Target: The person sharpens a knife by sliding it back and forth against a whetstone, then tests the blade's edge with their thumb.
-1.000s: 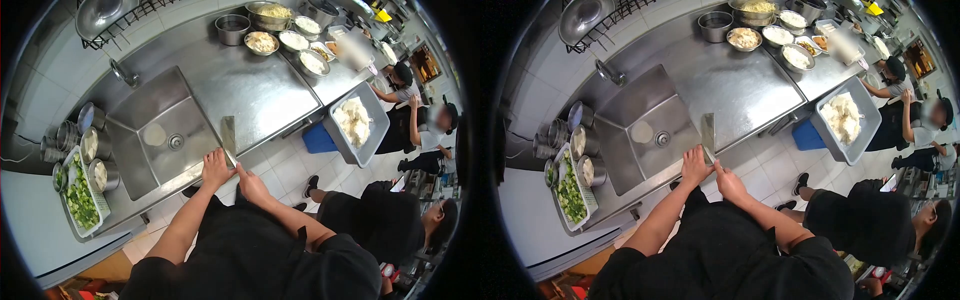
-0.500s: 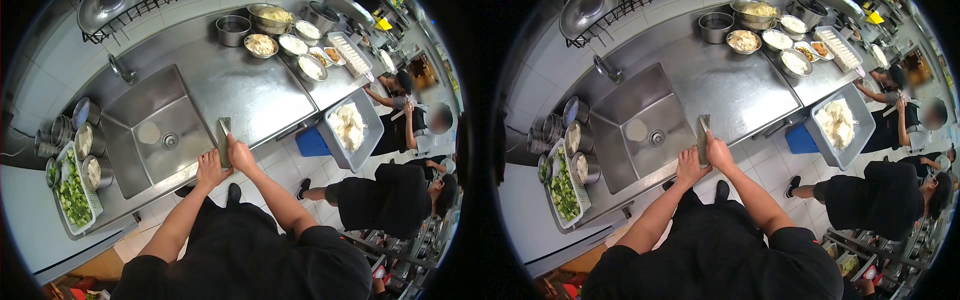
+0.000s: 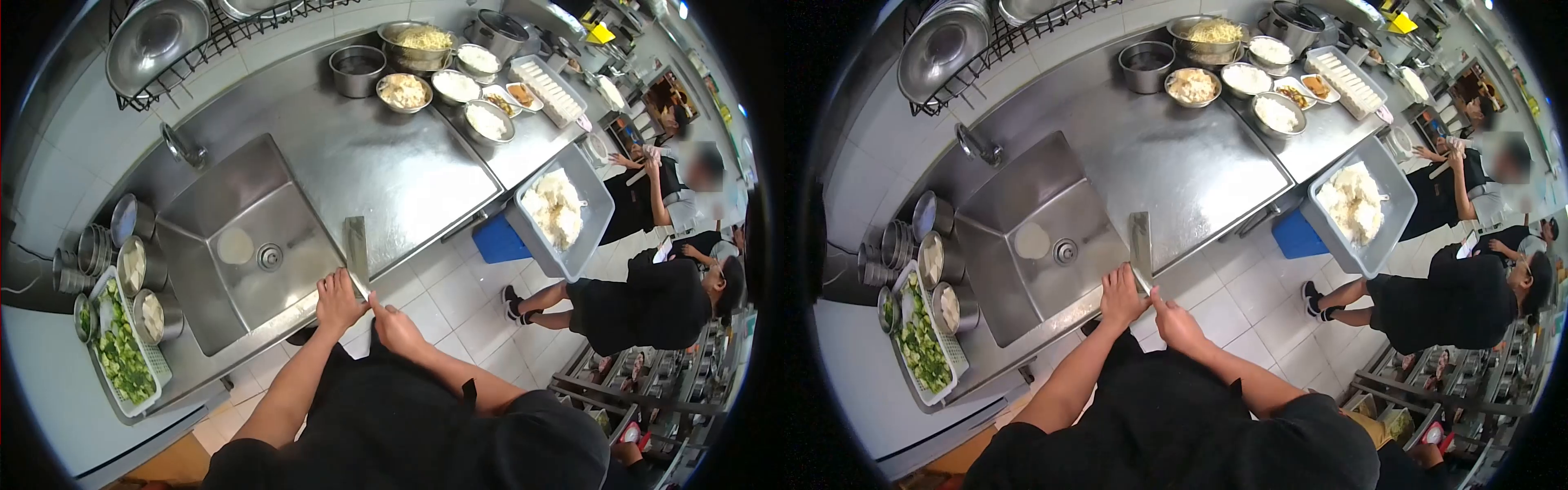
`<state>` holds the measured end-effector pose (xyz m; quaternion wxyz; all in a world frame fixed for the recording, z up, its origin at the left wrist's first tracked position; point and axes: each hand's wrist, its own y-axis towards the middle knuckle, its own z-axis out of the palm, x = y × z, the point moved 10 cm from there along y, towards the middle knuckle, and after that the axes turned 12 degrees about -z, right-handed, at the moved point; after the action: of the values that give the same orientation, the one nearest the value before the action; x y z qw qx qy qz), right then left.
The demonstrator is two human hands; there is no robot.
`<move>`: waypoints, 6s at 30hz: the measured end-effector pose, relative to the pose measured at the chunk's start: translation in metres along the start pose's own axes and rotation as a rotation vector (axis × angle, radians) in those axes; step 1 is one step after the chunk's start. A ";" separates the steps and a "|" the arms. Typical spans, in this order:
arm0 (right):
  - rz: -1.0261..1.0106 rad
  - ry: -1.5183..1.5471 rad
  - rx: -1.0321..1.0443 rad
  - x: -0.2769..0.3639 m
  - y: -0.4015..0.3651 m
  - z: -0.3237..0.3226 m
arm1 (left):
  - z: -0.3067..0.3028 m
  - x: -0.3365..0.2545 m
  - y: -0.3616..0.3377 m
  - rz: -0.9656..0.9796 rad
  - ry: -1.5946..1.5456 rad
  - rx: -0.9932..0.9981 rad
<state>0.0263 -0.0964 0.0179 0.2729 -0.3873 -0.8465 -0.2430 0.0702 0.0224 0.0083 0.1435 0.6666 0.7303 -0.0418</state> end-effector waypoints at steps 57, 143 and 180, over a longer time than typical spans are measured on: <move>0.123 0.093 0.086 -0.017 0.016 0.033 | 0.017 0.011 -0.001 -0.072 -0.013 0.071; 0.094 -0.006 0.147 -0.029 0.023 0.005 | -0.001 0.000 0.000 -0.034 -0.006 0.032; 0.128 -0.001 0.167 -0.036 0.064 -0.004 | 0.006 0.002 -0.003 -0.041 0.011 0.084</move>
<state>0.0978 -0.0798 0.0101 0.3188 -0.4166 -0.8374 -0.1534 0.0682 0.0229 0.0017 0.1106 0.6571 0.7422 -0.0718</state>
